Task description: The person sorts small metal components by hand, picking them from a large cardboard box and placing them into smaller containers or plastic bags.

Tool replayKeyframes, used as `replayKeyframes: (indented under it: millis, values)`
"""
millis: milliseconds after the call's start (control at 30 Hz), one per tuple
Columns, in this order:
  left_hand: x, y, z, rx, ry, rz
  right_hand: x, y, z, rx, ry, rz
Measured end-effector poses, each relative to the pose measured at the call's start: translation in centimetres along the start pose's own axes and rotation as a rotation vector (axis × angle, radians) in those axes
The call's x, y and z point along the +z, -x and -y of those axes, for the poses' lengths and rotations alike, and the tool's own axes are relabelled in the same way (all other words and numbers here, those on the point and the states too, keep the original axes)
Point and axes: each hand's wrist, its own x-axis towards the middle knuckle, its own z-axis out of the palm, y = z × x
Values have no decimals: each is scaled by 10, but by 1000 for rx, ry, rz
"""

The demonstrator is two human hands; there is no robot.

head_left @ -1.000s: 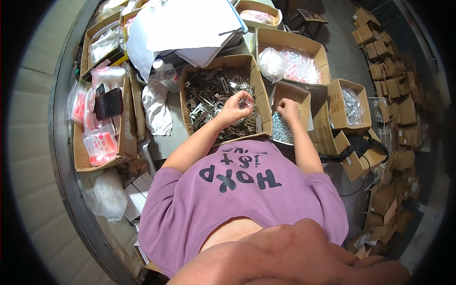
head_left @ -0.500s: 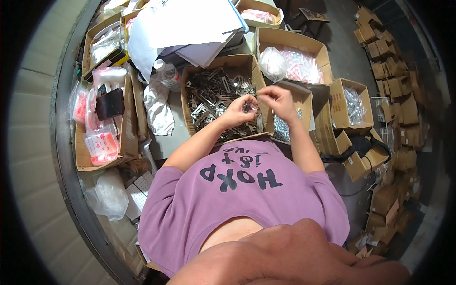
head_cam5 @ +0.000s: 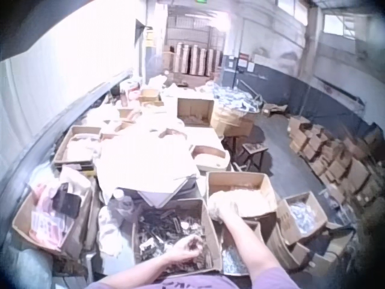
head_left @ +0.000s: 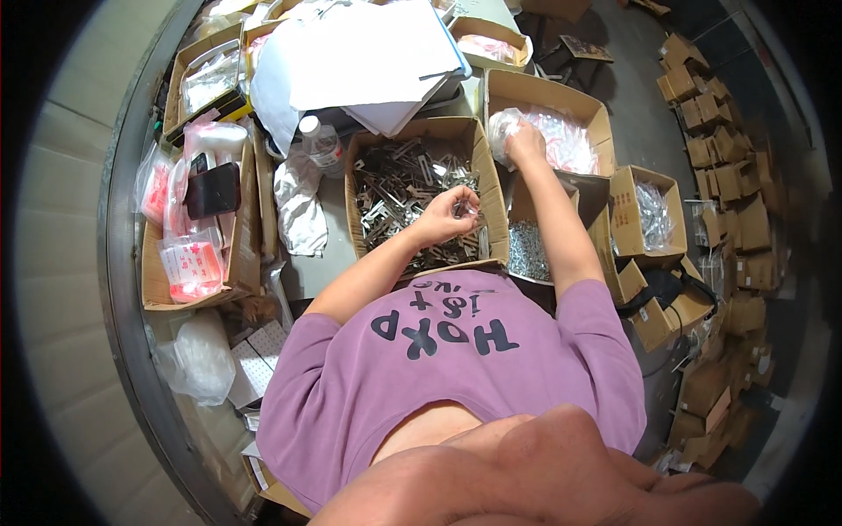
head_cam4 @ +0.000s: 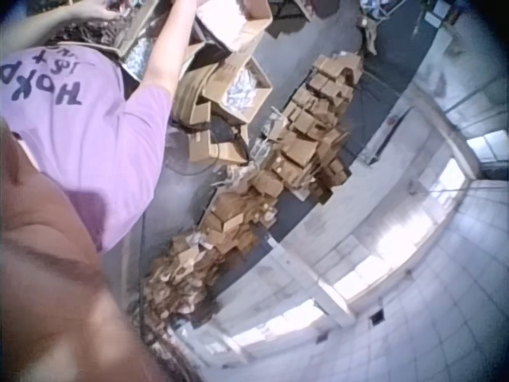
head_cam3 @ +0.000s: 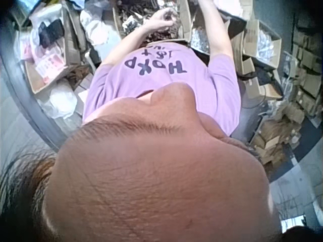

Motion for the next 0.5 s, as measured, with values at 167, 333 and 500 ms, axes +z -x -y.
replayKeyframes:
  millis: [167,333,500]
  values:
    - [1,-1,-1,-7,25,1,-13,14,-2,-25,-107,-56]
    - [3,1,-9,-16,12,-9,-25,19,-23,-111,-402,-52]
    - [2,-1,-4,-30,4,-15,-40,71,-2,144,-1522,288]
